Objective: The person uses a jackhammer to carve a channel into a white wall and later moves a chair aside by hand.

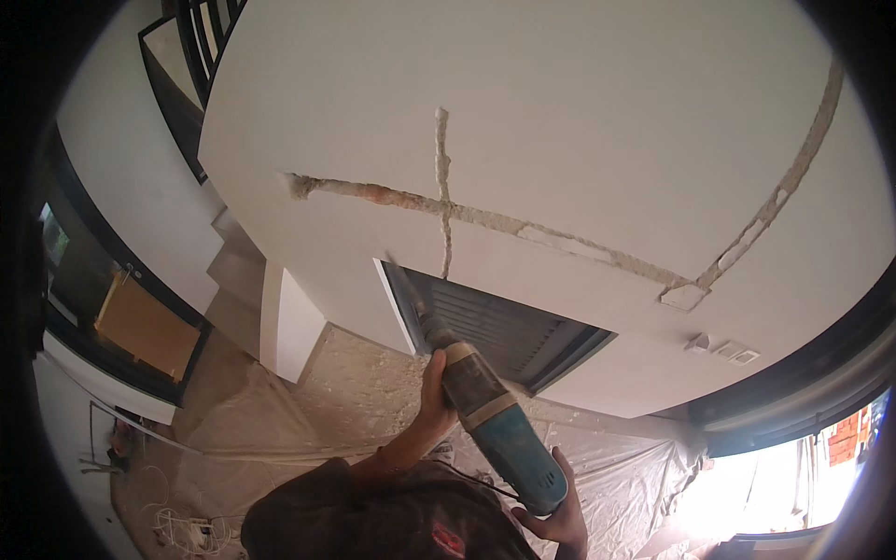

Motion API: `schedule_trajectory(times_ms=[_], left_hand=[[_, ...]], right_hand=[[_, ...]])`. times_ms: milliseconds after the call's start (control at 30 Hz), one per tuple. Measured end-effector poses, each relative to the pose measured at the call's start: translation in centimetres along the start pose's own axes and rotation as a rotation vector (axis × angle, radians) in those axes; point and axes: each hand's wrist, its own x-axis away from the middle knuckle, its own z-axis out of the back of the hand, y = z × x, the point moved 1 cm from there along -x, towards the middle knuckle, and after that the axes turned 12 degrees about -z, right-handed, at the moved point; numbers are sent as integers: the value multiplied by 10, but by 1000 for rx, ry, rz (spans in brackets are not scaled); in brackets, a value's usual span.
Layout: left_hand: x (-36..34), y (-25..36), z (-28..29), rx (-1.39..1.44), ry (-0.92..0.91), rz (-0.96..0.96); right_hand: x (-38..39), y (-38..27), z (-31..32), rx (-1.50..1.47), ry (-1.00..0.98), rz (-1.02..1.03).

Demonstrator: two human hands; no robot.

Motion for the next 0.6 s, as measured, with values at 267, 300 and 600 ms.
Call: schedule_trajectory(times_ms=[267, 300, 600], left_hand=[[15, -8, -50, -119, -211, 62], [17, -9, -51, -137, -232, 70], [7, -8, -51, -207, -305, 201]], right_hand=[[59, 155, 60, 230, -12, -446], [63, 156, 57, 225, -14, -427], [74, 228, 33, 528, 160, -187]])
